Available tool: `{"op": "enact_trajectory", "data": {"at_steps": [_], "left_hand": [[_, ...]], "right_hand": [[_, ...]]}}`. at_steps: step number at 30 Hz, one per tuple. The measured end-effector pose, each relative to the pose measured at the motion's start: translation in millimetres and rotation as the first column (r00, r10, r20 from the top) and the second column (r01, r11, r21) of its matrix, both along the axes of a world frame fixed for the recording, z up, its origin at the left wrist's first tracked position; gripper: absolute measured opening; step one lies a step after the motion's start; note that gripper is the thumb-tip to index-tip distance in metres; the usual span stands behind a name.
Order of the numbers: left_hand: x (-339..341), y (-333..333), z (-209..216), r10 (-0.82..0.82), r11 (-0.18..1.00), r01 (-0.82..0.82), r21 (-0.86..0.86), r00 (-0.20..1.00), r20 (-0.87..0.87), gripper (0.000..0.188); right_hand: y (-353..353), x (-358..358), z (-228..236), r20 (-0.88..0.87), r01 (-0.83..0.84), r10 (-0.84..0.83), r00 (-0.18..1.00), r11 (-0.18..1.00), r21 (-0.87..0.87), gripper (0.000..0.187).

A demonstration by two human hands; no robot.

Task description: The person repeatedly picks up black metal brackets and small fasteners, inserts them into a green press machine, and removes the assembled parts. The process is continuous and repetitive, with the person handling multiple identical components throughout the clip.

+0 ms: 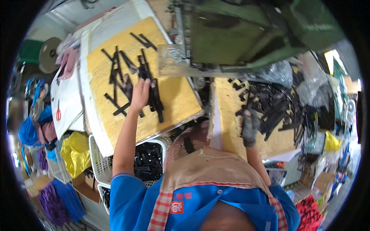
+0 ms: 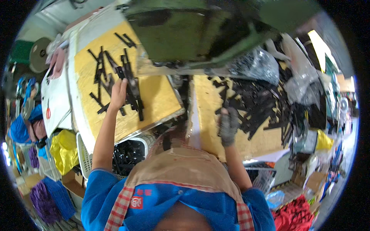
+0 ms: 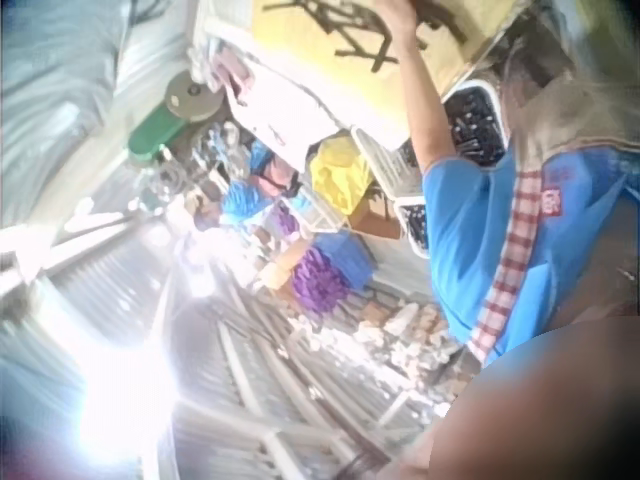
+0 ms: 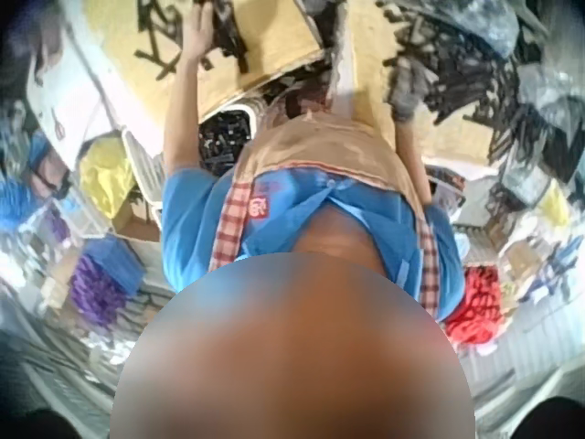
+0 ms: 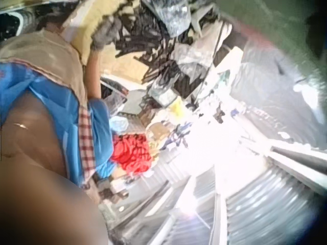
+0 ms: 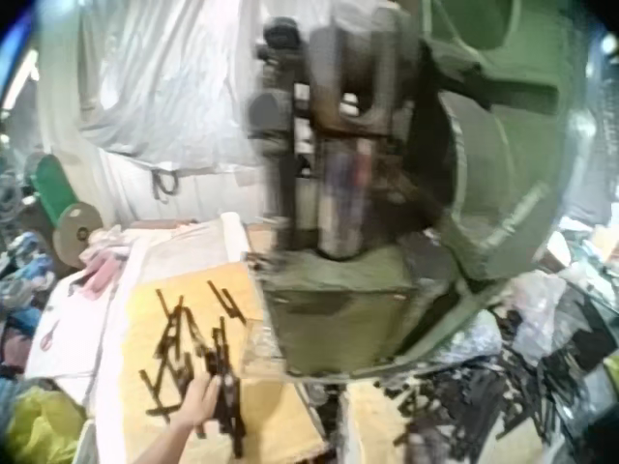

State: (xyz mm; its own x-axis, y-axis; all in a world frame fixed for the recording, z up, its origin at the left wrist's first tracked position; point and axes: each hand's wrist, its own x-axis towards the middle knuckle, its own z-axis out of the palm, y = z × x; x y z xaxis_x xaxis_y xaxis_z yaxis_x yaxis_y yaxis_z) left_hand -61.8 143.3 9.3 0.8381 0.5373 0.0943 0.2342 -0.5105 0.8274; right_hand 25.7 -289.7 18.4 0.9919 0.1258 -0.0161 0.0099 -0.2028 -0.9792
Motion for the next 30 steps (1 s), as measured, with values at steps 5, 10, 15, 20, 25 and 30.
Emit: {"op": "enact_trajectory", "data": {"at_steps": [5, 10, 15, 20, 25, 30], "left_hand": [[36, -124, 40, -0.362, 0.894, 0.352, -0.277, 0.932, 0.018, 0.035], [62, -141, 22, -0.346, 0.902, 0.329, -0.281, 0.938, -0.014, 0.033], [67, -146, 26, -0.268, 0.887, 0.221, -0.404, 0.961, -0.062, 0.033], [64, -143, -14, -0.116, 0.983, 0.123, -0.136, 0.992, 0.057, 0.024], [152, -76, -46, -0.266, 0.834, 0.149, 0.531, 0.952, 0.15, 0.028], [220, -78, -30, -0.262, 0.666, 0.333, 0.667, 0.942, -0.21, 0.027]], "right_hand": [[52, 4, 8, -0.072, -0.225, 0.219, 0.973, 0.971, -0.079, 0.027], [72, 3, 22, -0.116, -0.281, 0.275, 0.954, 0.959, -0.033, 0.026], [92, 9, 20, -0.016, -0.343, 0.343, 0.939, 0.936, -0.079, 0.027], [106, 22, 15, -0.017, -0.4, 0.405, 0.914, 0.893, -0.205, 0.029], [97, 27, 3, -0.044, -0.487, 0.504, 0.863, 0.805, -0.338, 0.031], [45, 93, 2, 0.228, -0.103, 0.534, 0.814, 0.52, -0.848, 0.032]]}}
